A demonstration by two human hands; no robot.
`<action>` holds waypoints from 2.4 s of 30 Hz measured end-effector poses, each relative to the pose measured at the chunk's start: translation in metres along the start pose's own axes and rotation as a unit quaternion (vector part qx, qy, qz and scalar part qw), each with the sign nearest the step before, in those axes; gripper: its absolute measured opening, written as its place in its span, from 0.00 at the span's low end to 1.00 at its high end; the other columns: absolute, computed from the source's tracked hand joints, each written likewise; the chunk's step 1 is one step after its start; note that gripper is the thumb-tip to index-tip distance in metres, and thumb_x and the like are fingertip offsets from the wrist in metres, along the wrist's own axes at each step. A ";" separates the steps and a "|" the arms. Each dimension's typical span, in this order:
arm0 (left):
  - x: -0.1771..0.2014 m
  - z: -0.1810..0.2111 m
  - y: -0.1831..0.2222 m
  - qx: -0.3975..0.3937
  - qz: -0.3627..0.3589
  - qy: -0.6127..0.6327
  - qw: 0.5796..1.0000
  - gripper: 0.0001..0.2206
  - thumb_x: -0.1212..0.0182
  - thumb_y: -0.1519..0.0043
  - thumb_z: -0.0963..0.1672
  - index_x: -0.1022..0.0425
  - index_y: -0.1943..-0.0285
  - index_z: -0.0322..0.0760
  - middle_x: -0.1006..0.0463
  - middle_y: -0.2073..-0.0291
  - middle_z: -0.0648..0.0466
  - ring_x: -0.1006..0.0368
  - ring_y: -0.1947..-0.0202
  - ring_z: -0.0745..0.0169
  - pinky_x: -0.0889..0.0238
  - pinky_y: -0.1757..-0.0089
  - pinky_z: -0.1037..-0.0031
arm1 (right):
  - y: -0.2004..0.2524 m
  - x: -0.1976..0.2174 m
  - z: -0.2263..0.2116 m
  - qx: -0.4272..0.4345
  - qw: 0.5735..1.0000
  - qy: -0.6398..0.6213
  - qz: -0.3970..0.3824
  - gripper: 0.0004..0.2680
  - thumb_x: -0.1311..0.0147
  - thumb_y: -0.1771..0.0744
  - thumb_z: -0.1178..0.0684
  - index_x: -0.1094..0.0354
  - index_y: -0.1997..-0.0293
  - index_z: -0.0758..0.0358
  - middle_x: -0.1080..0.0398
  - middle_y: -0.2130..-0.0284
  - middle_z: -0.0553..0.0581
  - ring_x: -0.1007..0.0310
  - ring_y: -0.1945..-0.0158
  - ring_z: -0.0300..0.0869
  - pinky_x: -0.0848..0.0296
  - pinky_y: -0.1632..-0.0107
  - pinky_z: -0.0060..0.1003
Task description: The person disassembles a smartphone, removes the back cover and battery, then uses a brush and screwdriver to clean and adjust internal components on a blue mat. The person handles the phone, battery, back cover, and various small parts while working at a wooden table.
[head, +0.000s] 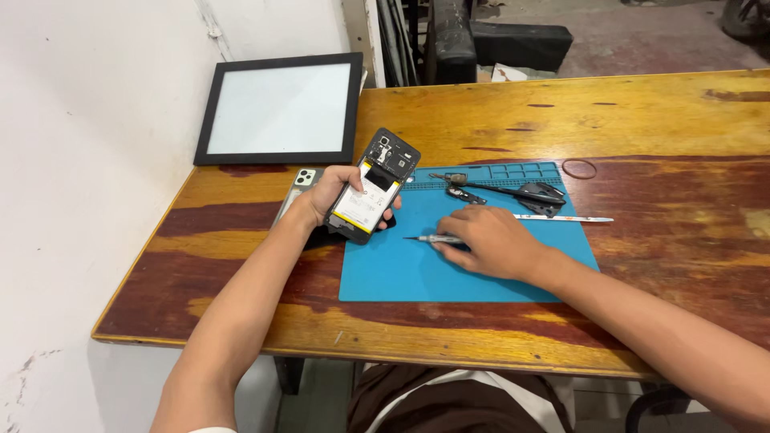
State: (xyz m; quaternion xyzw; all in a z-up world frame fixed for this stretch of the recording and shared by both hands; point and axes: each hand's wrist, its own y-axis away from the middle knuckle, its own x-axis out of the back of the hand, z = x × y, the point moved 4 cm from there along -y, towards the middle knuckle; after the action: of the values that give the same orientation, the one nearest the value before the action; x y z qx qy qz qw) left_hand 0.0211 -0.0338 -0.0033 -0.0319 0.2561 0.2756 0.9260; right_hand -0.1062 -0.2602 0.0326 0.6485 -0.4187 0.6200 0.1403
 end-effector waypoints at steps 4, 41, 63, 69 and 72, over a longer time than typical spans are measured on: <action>0.002 0.000 -0.001 0.014 0.009 -0.001 1.000 0.31 0.53 0.53 0.43 0.34 0.39 0.17 0.23 0.53 0.30 0.21 0.58 0.40 0.23 0.54 0.52 | 0.000 0.002 -0.001 0.008 1.000 -0.018 0.008 0.08 0.41 0.35 0.47 0.24 0.60 0.60 0.26 0.71 0.59 0.25 0.65 0.53 0.28 0.62 0.48; -0.060 -0.010 -0.008 -0.062 0.361 -0.101 0.925 0.22 0.32 0.42 0.50 0.25 0.48 0.28 0.17 0.60 0.47 0.18 0.62 0.61 0.22 0.59 0.69 | 0.010 0.035 0.097 -0.092 0.979 0.113 0.146 0.07 0.43 0.33 0.51 0.24 0.63 0.65 0.27 0.67 0.61 0.26 0.60 0.55 0.28 0.57 0.49; -0.064 -0.016 -0.004 -0.215 0.348 0.027 0.912 0.21 0.56 0.32 0.58 0.33 0.54 0.40 0.30 0.72 0.56 0.32 0.73 0.68 0.35 0.71 0.71 | 0.043 0.070 0.181 -0.238 0.966 0.102 0.023 0.19 0.31 0.39 0.47 0.27 0.50 0.68 0.26 0.59 0.68 0.27 0.55 0.58 0.28 0.55 0.49; -0.062 -0.022 -0.012 -0.182 0.354 -0.042 0.916 0.34 0.71 0.30 0.65 0.39 0.55 0.35 0.39 0.74 0.58 0.41 0.77 0.72 0.39 0.73 0.80 | 0.026 0.073 0.140 -0.204 0.975 -0.055 -0.066 0.15 0.33 0.42 0.50 0.23 0.53 0.59 0.22 0.62 0.58 0.22 0.58 0.49 0.25 0.53 0.43; -0.064 -0.022 -0.015 -0.228 0.352 -0.055 0.906 0.21 0.62 0.33 0.61 0.43 0.49 0.48 0.36 0.71 0.61 0.40 0.74 0.75 0.41 0.72 0.80 | 0.025 0.064 0.113 -0.243 0.950 -0.075 -0.182 0.14 0.32 0.44 0.53 0.20 0.57 0.58 0.21 0.65 0.58 0.22 0.59 0.47 0.24 0.54 0.41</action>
State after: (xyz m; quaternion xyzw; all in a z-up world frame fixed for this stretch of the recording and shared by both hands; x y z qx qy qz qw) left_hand -0.0268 -0.0829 0.0075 -0.1349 0.1294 0.6359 0.7488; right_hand -0.0541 -0.3782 0.0615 0.7044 -0.4410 0.4134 0.3720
